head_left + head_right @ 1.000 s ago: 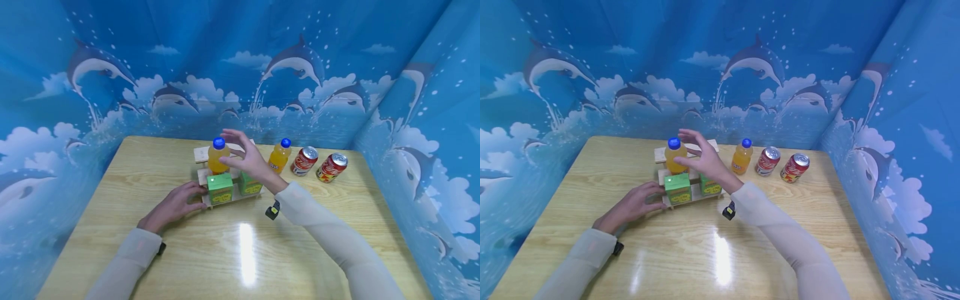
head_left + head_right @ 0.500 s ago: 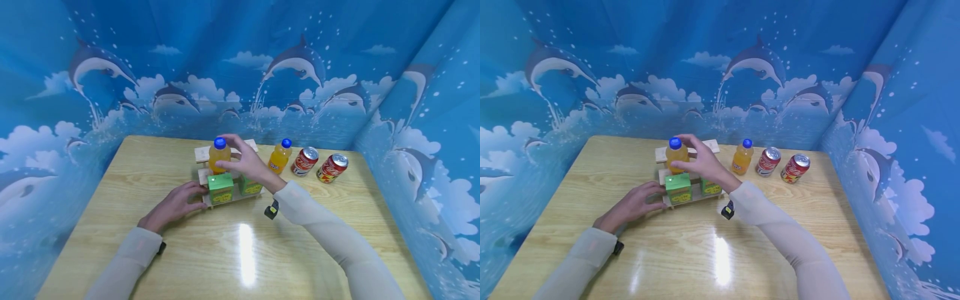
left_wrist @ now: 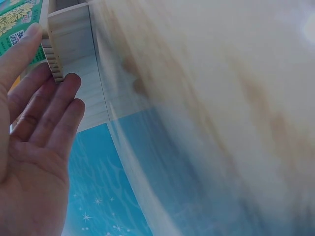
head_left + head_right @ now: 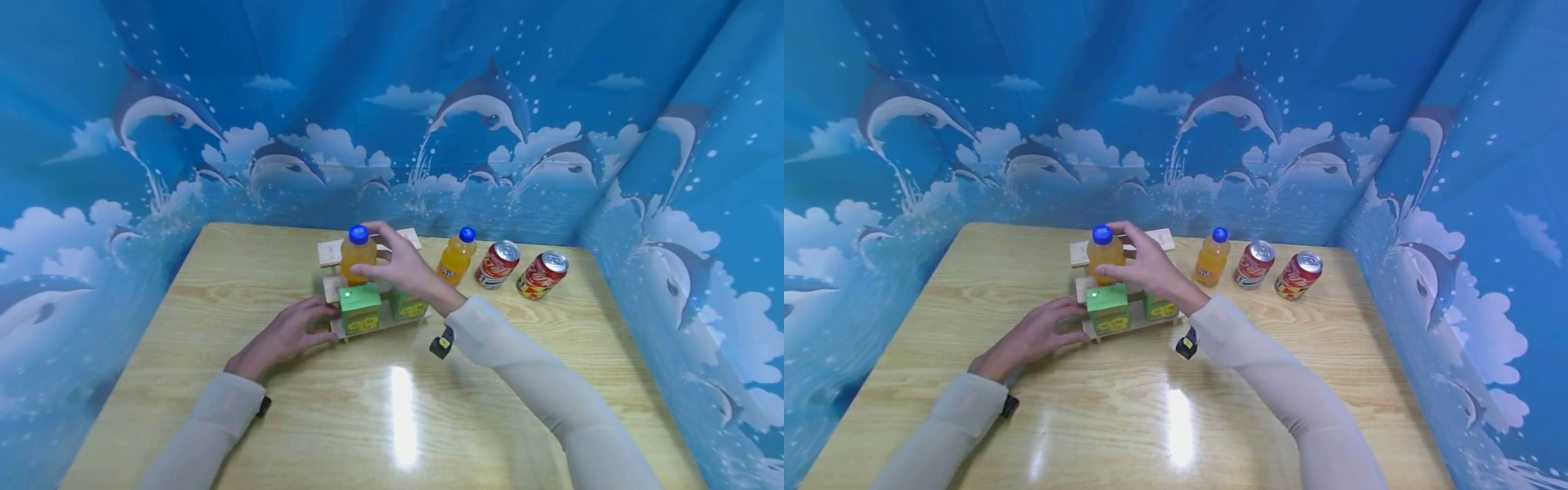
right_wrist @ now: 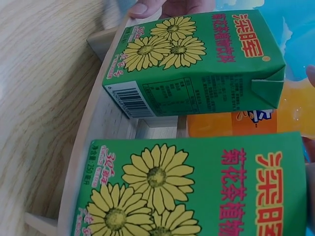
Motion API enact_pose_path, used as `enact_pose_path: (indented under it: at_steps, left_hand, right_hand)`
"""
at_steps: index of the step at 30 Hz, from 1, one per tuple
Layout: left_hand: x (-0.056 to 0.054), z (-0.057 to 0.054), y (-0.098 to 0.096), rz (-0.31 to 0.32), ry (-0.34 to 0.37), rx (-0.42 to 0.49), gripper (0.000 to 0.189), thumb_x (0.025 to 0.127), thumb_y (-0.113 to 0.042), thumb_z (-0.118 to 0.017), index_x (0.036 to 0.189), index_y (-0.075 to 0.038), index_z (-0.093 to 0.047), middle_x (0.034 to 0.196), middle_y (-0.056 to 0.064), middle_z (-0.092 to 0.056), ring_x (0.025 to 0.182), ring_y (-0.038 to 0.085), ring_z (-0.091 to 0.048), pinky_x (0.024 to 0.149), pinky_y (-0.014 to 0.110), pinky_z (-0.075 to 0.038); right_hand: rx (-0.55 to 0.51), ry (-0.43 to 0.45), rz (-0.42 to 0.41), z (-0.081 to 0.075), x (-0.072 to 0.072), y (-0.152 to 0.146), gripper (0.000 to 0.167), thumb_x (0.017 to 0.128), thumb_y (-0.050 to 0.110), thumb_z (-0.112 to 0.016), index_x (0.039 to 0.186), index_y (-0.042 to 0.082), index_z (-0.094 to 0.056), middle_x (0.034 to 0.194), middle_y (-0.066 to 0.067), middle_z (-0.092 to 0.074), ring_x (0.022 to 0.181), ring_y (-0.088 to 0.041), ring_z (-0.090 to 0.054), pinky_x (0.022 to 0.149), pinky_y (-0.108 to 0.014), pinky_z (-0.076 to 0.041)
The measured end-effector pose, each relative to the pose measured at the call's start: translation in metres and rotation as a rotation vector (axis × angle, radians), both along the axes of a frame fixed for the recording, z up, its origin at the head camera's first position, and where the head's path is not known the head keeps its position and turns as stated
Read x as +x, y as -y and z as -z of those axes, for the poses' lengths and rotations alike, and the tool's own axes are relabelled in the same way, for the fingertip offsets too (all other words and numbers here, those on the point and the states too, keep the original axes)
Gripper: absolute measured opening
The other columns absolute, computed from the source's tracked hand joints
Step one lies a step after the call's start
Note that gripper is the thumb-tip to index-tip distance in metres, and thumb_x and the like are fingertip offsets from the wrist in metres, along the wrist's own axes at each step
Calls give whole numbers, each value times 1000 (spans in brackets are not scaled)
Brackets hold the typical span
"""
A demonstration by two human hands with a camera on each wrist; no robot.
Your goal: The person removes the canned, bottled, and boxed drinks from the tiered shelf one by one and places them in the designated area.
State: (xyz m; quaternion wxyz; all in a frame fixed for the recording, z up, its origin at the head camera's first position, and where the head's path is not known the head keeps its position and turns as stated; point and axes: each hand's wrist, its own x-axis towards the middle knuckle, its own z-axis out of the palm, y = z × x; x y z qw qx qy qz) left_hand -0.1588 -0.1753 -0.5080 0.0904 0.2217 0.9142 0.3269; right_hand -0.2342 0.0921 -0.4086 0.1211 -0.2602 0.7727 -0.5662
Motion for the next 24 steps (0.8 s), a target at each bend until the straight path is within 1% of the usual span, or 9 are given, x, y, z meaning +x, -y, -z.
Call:
enact_pose_path:
  at_steps: [5, 9, 15, 20, 24]
  left_hand:
    - [0, 0, 0, -1, 9, -4, 49, 97, -33, -85, 139, -12, -72, 144, 9, -69, 137, 35, -64, 118, 61, -52]
    - [0, 0, -1, -2, -5, -6, 49, 96, -33, -85, 138, -11, -73, 142, 9, -70, 134, 34, -66, 117, 60, -53]
    - [1, -1, -1, 1, -32, -1, 49, 95, -32, -86, 137, -10, -73, 140, 9, -70, 133, 34, -67, 115, 59, -55]
    - [2, 0, -1, -4, -32, 4, 49, 95, -32, -86, 137, -10, -74, 140, 9, -71, 133, 34, -67, 115, 59, -55]
    - [2, 0, -2, -4, -34, 11, 49, 95, -32, -86, 137, -10, -74, 140, 9, -71, 132, 34, -67, 115, 59, -55]
  right_hand:
    - [-9, -11, 16, 1, 1, -1, 63, 100, 15, -82, 155, 10, -51, 154, -10, -58, 146, -30, -55, 126, -51, -47]
    - [-35, -39, 30, 0, 0, -3, 61, 100, 16, -82, 153, 12, -52, 154, -8, -60, 148, -27, -53, 126, -51, -48]
    - [-80, -56, 44, -11, -1, -9, 60, 99, 12, -82, 152, 13, -53, 154, -8, -60, 149, -26, -53, 124, -54, -48]
    - [-87, -92, 61, -18, -2, -14, 61, 100, 9, -80, 153, 9, -52, 150, -12, -62, 144, -29, -57, 123, -56, -49]
    - [-102, -117, 75, -24, -3, -18, 61, 99, 7, -80, 153, 7, -51, 147, -14, -63, 138, -30, -60, 119, -53, -53]
